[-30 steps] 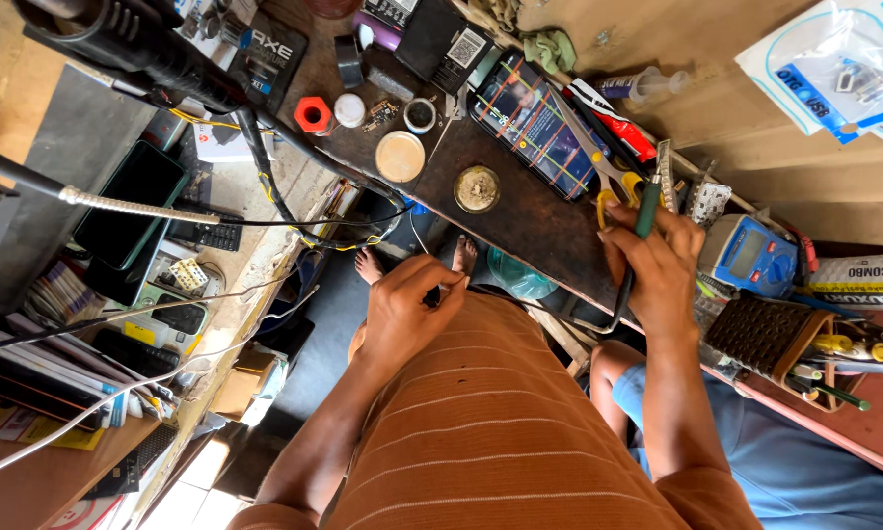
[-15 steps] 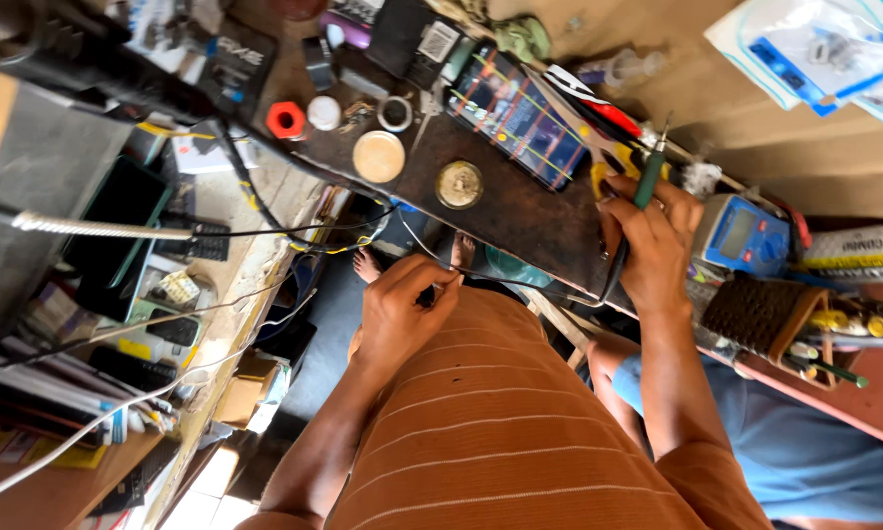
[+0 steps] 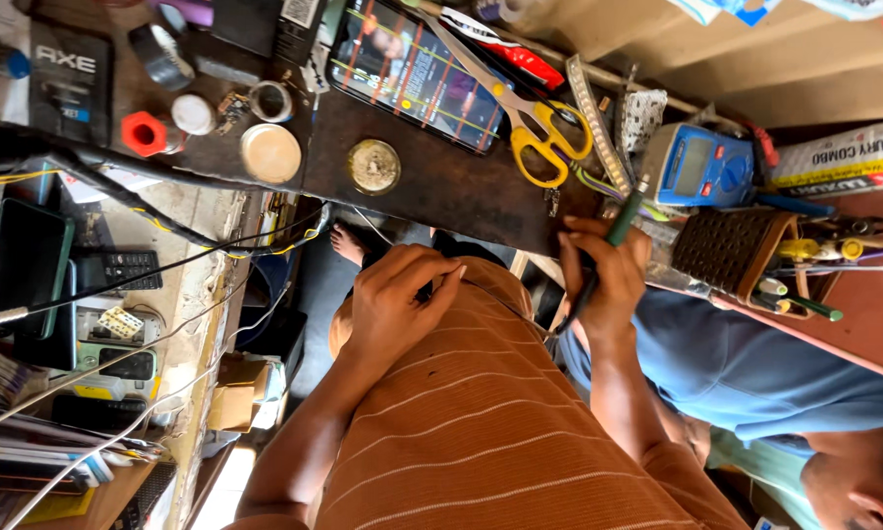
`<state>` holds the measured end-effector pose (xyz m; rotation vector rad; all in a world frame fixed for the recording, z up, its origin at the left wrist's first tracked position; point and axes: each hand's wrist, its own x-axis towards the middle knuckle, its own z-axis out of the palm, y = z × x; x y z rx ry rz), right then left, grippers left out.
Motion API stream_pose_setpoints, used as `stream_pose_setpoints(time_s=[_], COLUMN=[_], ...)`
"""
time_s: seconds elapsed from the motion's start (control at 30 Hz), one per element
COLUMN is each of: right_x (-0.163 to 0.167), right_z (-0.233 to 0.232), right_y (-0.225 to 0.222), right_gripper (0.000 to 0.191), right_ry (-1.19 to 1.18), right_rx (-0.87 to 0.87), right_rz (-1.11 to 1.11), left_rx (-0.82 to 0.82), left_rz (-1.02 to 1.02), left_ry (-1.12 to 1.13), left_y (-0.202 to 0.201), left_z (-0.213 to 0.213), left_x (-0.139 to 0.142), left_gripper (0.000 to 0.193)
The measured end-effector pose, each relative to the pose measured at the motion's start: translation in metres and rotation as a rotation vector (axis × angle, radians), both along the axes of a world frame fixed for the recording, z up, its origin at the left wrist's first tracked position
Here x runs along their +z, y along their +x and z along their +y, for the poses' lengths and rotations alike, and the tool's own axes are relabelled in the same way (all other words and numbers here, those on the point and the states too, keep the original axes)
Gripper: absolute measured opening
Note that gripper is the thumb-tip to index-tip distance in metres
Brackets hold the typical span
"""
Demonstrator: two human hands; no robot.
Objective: The person solders a small circuit board component using a soldering iron and flux, then moves to a disassembled mobile phone. They place the component onto the phone's motherboard, apply adhesive with a syringe, and continue soldering connections on the board.
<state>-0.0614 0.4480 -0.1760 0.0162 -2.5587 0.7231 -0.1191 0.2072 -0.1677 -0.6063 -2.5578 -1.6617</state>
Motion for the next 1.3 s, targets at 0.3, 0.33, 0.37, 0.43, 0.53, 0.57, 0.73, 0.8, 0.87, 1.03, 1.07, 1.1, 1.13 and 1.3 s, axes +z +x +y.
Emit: stream_pose_setpoints(time_s=[0.3,0.33,0.37,0.43,0.53,0.57,0.73,0.8,0.87,1.03,1.07,1.1,1.13,1.3], right_x=[-0.015,-0.014,-0.014,-0.014,-0.015,-0.015,-0.017,-0.019,-0.019,-0.024,-0.026,-0.028,-0.030,-0.037], right_z=[0.016,0.015,0.014,0.012,0.008,0.007,0.006,0.003,-0.001,-0.009,-0.010,-0.011,-0.011,-0.010], right_y=[-0.006,-0.005,-0.004,0.000,0.002,0.002,0.000,-0.002,-0.004,-0.014,-0.017,-0.019,-0.021,-0.026], right_gripper=[0.028,0.027,0.028,0.029,0.029,0.029,0.029,0.029,0.030,0.031,0.032,0.032,0.032,0.032], right_ry=[0.082,0.067,0.071,0.080,0.001,-0.003,-0.031,-0.038,-0.036,-0.064,-0.071,-0.078,-0.086,-0.098], right_rx=[0.022,0.022,0.046,0.092,0.107,0.106,0.109,0.117,0.133,0.165,0.170,0.174,0.179,0.189], right_rz=[-0.072,-0.080,-0.087,-0.100,-0.092,-0.093,-0.098,-0.073,-0.072,-0.061,-0.056,-0.052,-0.048,-0.049], left_rx=[-0.024,-0.022,-0.016,-0.005,0.004,-0.003,-0.051,-0.049,-0.049,-0.063,-0.061,-0.059,-0.057,-0.255], left_rz=[-0.043,-0.042,-0.043,-0.044,-0.059,-0.056,-0.046,-0.048,-0.050,-0.078,-0.075,-0.073,-0.070,0.094], left_ry=[-0.014,-0.016,-0.010,0.003,-0.008,-0.007,-0.029,-0.030,-0.034,-0.037,-0.044,-0.051,-0.058,-0.150], left_y=[0.000,0.000,0.000,-0.001,-0.003,-0.004,-0.007,-0.008,-0.009,-0.013,-0.014,-0.016,-0.018,-0.042], left_z=[0.017,0.016,0.016,0.014,0.012,0.012,0.016,0.017,0.018,0.019,0.019,0.020,0.020,0.024], left_x=[-0.002,-0.003,-0.003,-0.005,-0.008,-0.009,-0.012,-0.013,-0.014,-0.016,-0.016,-0.016,-0.016,-0.025], left_gripper=[0.007,0.007,0.007,0.007,0.008,0.008,0.007,0.007,0.007,0.007,0.007,0.008,0.008,0.009])
